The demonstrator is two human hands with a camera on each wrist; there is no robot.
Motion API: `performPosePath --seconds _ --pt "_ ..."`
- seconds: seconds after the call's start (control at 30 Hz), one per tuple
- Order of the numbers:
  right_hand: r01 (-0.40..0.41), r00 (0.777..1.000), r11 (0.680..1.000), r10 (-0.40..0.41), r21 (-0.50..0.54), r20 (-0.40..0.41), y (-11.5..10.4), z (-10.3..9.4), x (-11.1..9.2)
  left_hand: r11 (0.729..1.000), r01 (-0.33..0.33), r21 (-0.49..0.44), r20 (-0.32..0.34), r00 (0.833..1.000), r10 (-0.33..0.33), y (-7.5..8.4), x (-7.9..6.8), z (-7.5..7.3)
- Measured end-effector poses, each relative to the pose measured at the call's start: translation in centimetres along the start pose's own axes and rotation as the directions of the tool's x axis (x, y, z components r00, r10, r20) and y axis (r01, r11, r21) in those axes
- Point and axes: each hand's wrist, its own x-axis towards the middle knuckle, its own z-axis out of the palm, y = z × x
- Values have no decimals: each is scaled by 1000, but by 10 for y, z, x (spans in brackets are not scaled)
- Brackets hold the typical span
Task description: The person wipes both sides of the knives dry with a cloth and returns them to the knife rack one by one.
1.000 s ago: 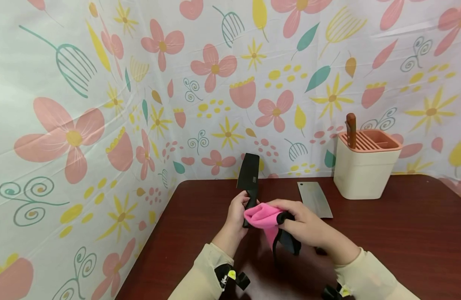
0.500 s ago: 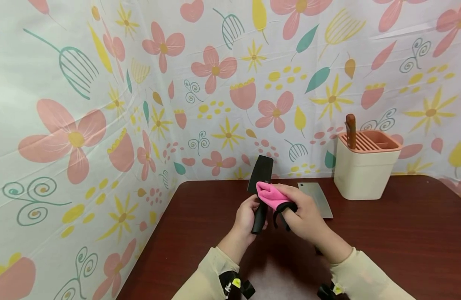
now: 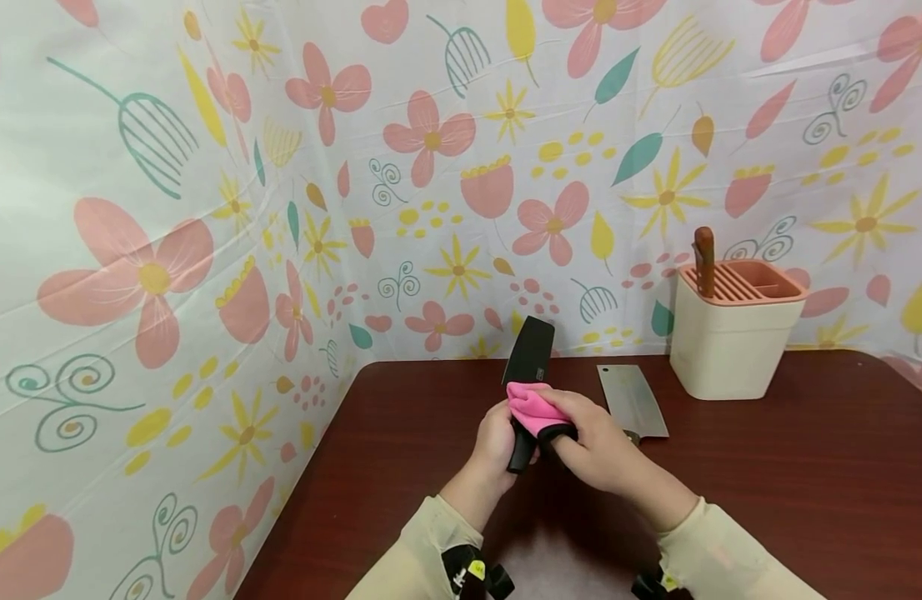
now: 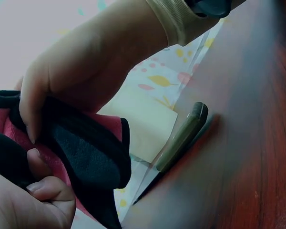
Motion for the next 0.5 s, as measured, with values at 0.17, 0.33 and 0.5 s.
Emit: performPosePath --seconds 0.17,0.33,0.5 --pt "29 999 997 -31 69 28 2 -2 2 1000 1 -14 1 1000 -1 -2 1 1" --pt "-12 1000 996 11 89 10 2 -5 -1 1000 5 -3 1 1000 -5 -1 2 2" --pt "-24 999 989 20 148 27 0 -7 0 1000 15 -1 -14 1000 -15 0 1 1"
